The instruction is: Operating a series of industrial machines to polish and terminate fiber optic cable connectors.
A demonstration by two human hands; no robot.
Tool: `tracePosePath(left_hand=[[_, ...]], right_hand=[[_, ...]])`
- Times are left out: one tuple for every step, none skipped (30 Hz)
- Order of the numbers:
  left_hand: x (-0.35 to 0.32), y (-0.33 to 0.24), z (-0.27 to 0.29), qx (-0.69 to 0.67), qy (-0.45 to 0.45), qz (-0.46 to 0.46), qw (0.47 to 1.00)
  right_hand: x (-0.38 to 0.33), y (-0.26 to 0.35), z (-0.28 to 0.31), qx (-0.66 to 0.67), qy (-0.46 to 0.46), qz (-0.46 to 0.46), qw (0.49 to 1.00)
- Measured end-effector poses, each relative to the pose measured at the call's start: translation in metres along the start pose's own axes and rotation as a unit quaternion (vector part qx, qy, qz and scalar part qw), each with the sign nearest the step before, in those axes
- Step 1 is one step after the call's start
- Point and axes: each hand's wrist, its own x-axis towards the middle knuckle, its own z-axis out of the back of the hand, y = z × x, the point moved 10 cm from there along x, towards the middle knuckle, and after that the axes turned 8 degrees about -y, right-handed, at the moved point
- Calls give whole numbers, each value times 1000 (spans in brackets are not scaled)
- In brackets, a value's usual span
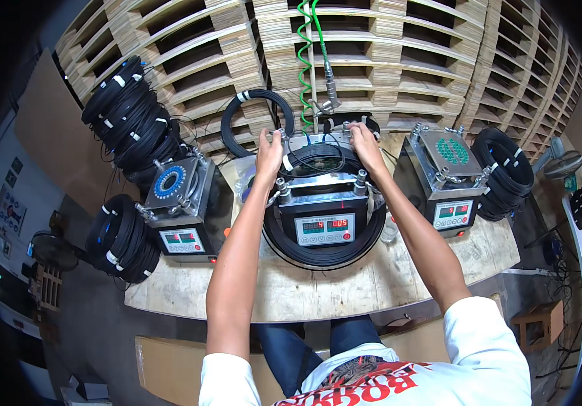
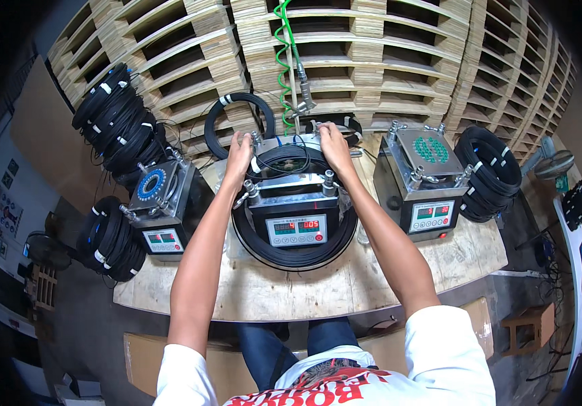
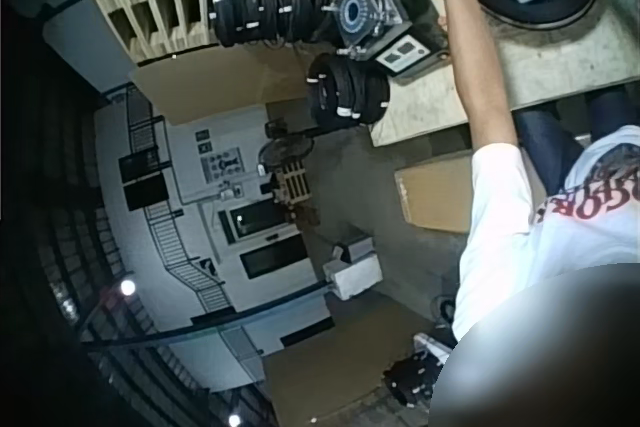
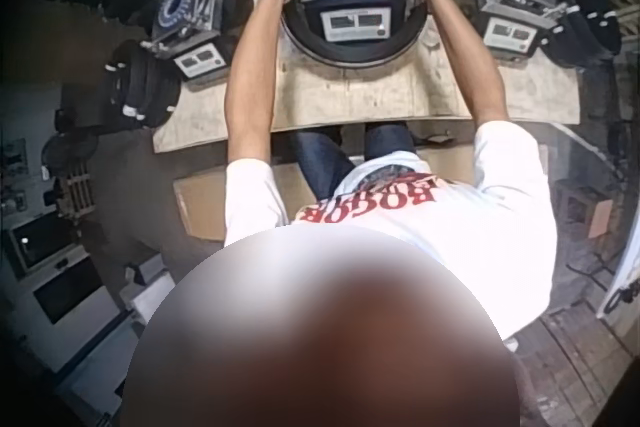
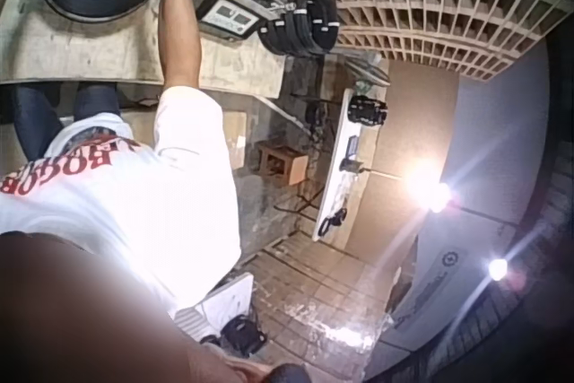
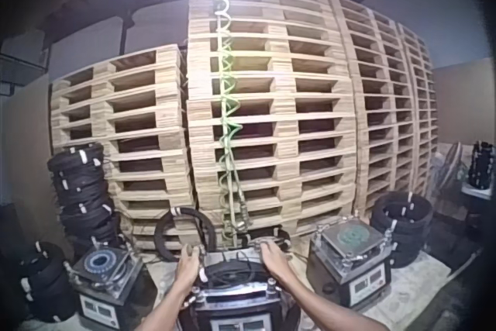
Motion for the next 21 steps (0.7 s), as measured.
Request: tracePosePath(left_hand=[[2,1,-3,-2,4,-2,1000],[3,1,-4,-14,14,-4,1000],[3,2,-5,-25,24,-5,999],[4,3,-4,-25,24,-6,999],[1,1,-5,-40,21,-7,999],[-2,-1,-6,-54,18,-8,998],[-6,-2,-6,-54,20,-8,998],[-10,-11,-8,18,20,-47,999],[-14,-21,-11,89,20,-87,992],[-15,-22,-10,82,-4,-95,992],[-11,-19,-12,80,-2,-97,992],[-5,-12,-4,45,-5,-77,996],[1,-5,2,10,-9,-57,998],[0,1,13,-34,-45,-27,998],[-3,1,15,-34,-46,-26,998],[-5,3,18,-72,-57,-7,996],[-9,3,20,-110,-67,12,992],[-14,5,21,-147,-77,30,986],[-18,5,20,-148,-75,32,986],[-19,4,16,-151,-62,33,986],[-20,3,10,-155,-48,35,986]], right_hand=[[1,1,0,-13,7,1,1000],[-2,4,-3,-37,18,2,999],[-4,8,-4,-37,17,2,999],[-8,8,-3,-80,6,-13,997],[-9,4,2,-126,-7,-28,992],[-9,4,3,-128,-9,-29,991],[-8,4,4,-141,-14,-27,990],[-4,1,8,-155,-21,-26,987],[-2,-5,10,-158,-25,-27,987],[-1,-6,10,-128,-27,-3,991],[2,-7,11,-95,-28,24,995],[2,-4,6,-45,-20,24,999],[2,-3,5,-43,-19,26,999],[-1,-4,6,-4,-8,17,1000],[-4,-4,5,35,3,8,999],[-5,-4,4,58,5,2,998],[-7,-6,7,59,10,-2,998],[-8,-5,10,59,2,9,998],[-8,-4,13,58,-6,19,998],[-6,-5,15,56,-8,20,998],[-3,-5,22,-4,-36,31,999]])
